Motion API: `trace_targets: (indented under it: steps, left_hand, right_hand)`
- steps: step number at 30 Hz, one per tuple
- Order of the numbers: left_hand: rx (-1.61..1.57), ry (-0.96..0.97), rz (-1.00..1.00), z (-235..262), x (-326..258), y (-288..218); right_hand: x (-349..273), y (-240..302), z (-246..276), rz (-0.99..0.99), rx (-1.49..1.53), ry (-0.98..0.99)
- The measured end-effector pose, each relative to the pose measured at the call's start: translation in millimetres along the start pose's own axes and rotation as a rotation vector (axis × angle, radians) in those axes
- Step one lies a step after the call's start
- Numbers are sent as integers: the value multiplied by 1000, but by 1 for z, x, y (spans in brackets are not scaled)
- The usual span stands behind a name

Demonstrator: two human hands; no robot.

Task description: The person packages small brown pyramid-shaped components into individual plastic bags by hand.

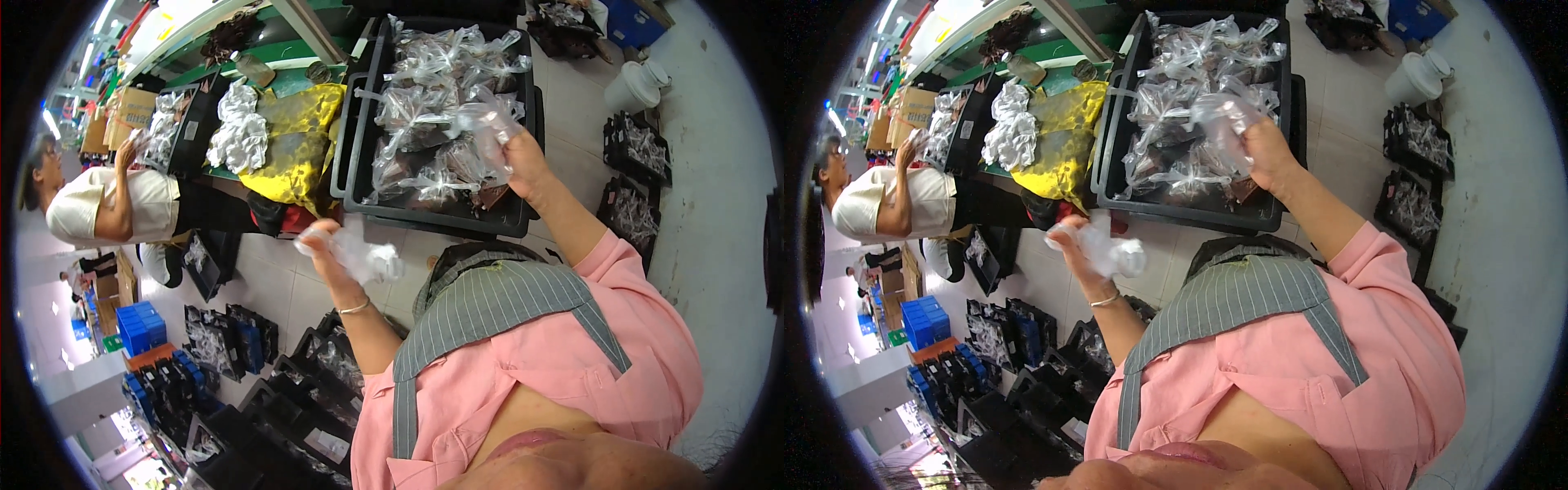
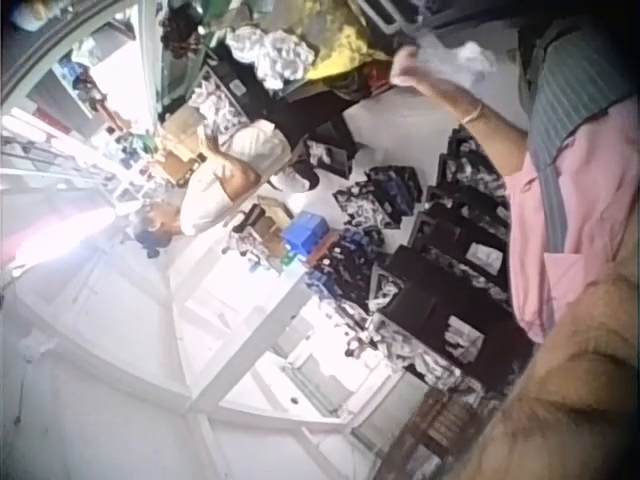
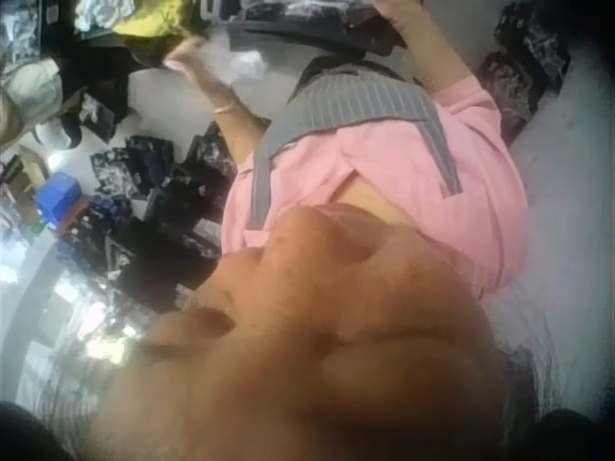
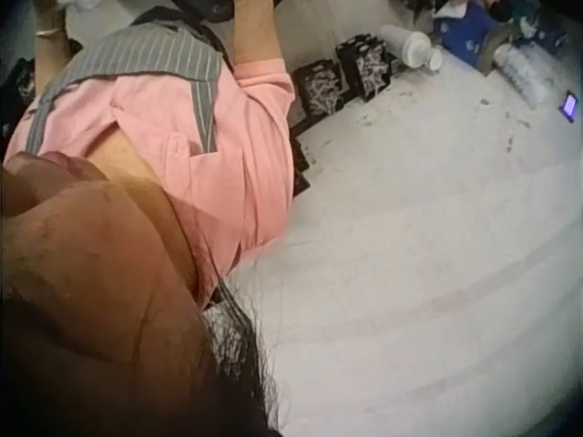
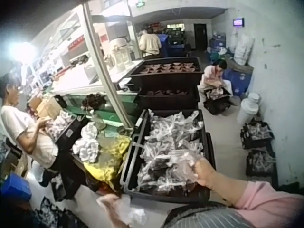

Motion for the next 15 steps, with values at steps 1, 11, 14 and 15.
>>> trace_targets:
  steps: [1, 11, 14, 15]
  left_hand:
    - [143, 181, -14, -3, 0, -5]
    - [745, 619, 178, -86, -42, 40]
    - [840, 782, 244, -94, -62, 46]
    - [859, 767, 120, -102, -64, 40]
  right_hand:
    - [1, -5, -4, 0, 9, -1]
    - [-8, -57, -77, -224, 248, 395]
    - [0, -68, -82, -211, 274, 402]
    - [1, -70, -81, -191, 276, 340]
Point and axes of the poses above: each hand's wrist, its own x-axis towards the middle knuckle, its own z-axis out of the back of the hand, y = z × x, the point moved 7 cm from there along x, towards the middle knuckle, and after that the axes turned 8 degrees about -z, right-handed, at the moved point
